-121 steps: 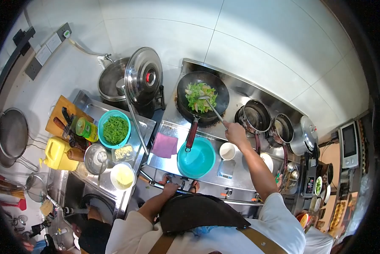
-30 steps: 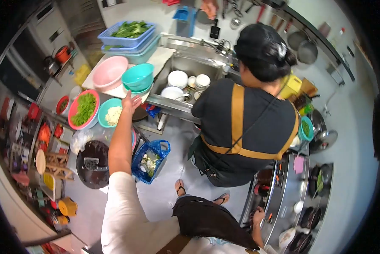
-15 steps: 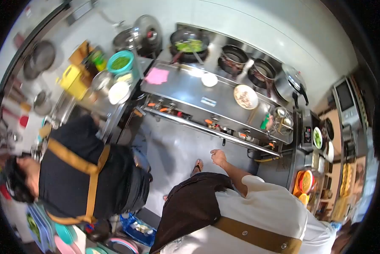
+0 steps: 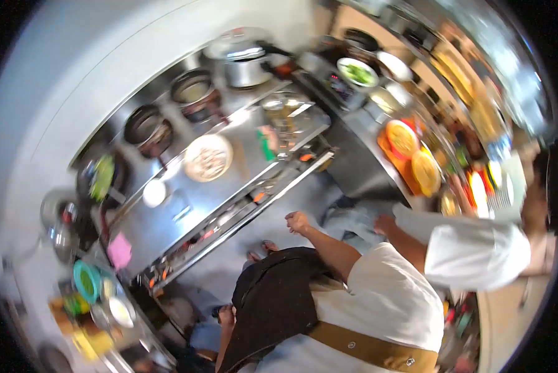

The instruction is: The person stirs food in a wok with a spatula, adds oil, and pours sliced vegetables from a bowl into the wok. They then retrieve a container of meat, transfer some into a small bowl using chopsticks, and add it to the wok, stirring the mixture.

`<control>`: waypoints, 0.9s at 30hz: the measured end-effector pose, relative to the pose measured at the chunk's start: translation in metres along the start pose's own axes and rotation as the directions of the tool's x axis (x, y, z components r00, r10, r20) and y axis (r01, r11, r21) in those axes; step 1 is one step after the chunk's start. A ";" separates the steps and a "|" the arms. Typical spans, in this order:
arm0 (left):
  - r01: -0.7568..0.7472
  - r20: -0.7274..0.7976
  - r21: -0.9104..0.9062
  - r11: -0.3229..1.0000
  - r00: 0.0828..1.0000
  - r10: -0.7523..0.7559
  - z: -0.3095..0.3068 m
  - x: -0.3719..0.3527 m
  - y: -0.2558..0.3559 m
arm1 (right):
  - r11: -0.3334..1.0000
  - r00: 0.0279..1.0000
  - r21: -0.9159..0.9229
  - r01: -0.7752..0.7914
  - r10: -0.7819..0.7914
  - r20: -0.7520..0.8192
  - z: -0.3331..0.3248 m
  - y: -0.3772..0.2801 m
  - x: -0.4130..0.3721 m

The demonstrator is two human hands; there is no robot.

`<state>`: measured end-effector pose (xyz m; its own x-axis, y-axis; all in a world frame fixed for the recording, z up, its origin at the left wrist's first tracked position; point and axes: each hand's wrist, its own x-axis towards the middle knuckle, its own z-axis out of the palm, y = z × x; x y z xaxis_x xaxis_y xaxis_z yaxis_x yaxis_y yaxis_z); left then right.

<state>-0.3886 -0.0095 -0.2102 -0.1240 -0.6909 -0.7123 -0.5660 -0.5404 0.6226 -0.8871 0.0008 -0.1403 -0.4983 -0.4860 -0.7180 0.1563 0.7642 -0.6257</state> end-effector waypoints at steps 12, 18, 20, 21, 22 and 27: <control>-0.063 0.563 0.358 0.931 0.811 -0.162 0.065 0.100 0.241 | 0.955 0.796 0.295 -0.040 0.209 -0.568 -0.126 0.088 0.006; 0.003 0.590 0.484 0.875 0.738 -0.328 0.108 0.066 0.283 | 0.982 0.451 0.166 -0.087 0.188 -0.873 -0.232 0.066 0.030; -0.063 0.628 0.482 0.874 0.721 -0.294 0.117 0.076 0.272 | 0.963 0.408 0.187 -0.193 0.252 -0.878 -0.261 0.083 0.051; -0.150 0.678 0.459 0.876 0.696 -0.235 0.116 0.094 0.251 | 0.949 0.436 0.138 -0.285 0.256 -0.862 -0.272 0.092 0.061; -0.241 0.725 0.435 0.868 0.665 -0.179 0.116 0.112 0.231 | 0.924 0.464 0.088 -0.371 0.267 -0.845 -0.282 0.100 0.068; -0.243 0.655 0.456 0.856 0.743 -0.138 0.139 0.074 0.231 | 0.814 0.590 0.006 -0.581 0.426 -0.686 -0.335 0.130 0.078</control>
<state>-0.6414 -0.1186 -0.1641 -0.5477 -0.1235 -0.8275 -0.8263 -0.0752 0.5582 -1.1919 0.2044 -0.1757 -0.8123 0.3299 -0.4811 0.4220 0.9017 -0.0943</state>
